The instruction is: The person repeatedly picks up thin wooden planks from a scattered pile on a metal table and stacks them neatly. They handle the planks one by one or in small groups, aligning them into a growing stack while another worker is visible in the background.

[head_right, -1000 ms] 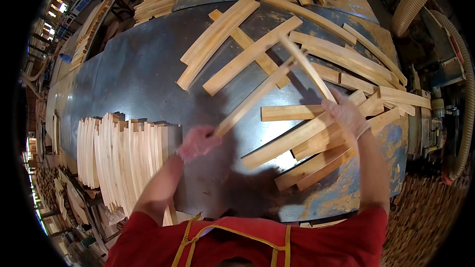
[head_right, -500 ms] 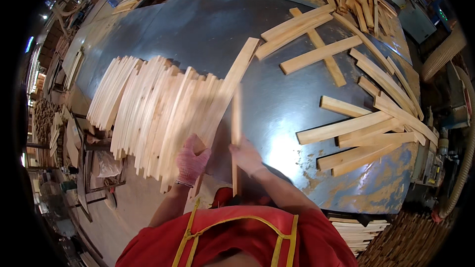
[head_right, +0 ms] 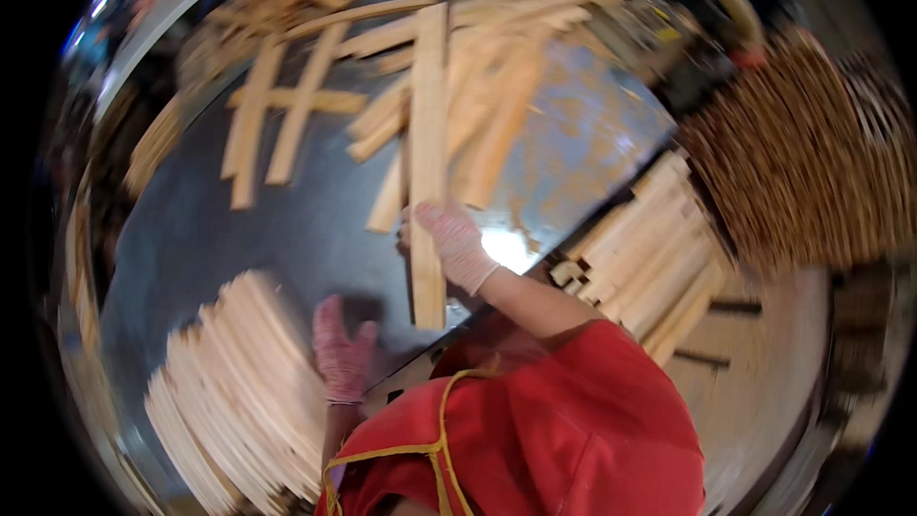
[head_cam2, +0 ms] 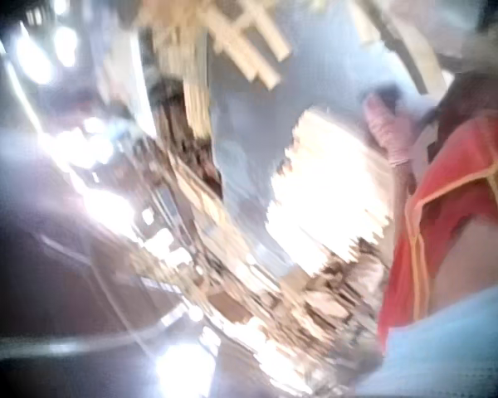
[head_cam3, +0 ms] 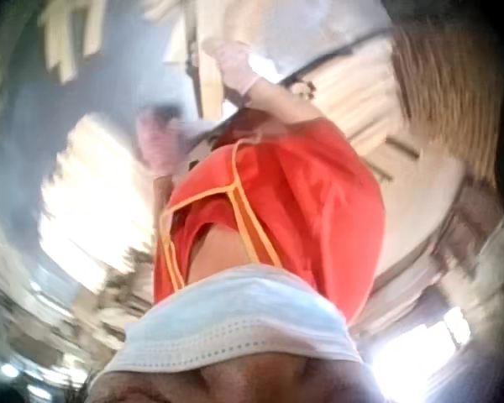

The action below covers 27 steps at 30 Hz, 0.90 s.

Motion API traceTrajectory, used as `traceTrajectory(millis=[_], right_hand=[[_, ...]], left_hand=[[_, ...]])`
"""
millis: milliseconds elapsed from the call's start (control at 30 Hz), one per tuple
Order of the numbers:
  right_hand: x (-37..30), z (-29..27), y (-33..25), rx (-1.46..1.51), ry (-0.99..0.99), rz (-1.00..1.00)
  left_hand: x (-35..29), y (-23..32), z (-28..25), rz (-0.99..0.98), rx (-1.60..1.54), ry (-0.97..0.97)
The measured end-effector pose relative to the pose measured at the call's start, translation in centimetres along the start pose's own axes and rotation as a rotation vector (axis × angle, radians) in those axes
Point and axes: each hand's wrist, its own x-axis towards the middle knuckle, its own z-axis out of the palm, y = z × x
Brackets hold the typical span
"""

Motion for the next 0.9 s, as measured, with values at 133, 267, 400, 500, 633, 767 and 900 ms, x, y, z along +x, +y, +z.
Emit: traceTrajectory(millis=[133, 267, 400, 500, 633, 767, 900], right_hand=[[-1.0, -20.8, -8.0, -1.465, 0.586, -0.384], [-11.5, -40.4, -14.8, -2.222, 1.097, 0.094], [-17.5, -46.2, -15.8, -2.315, 0.545, 1.262], [-15.3, -46.1, -12.9, -0.803, 1.513, 0.081], [-3.4, -33.2, -20.7, -1.653, 1.117, -0.297], [13.7, -20.8, -24.3, -1.868, 0.298, -0.569], [29.8, -12.4, -22.6, -2.336, -0.108, -1.060]], left_hand=[[8.3, -1.0, 1.0, -0.050, 0.040, -0.017], [18.3, 0.1, 2.9, 0.060, 0.190, 0.042], [29.7, 2.2, 4.9, 0.056, 0.271, -0.077], [32.8, 3.2, 6.1, 0.032, 0.366, -0.109], [33.4, -2.6, 7.9, -0.107, 0.535, -0.017], [33.8, -6.2, 4.1, -0.176, 0.705, -0.309], [30.8, -2.5, -4.0, -0.124, 0.878, -0.243]])
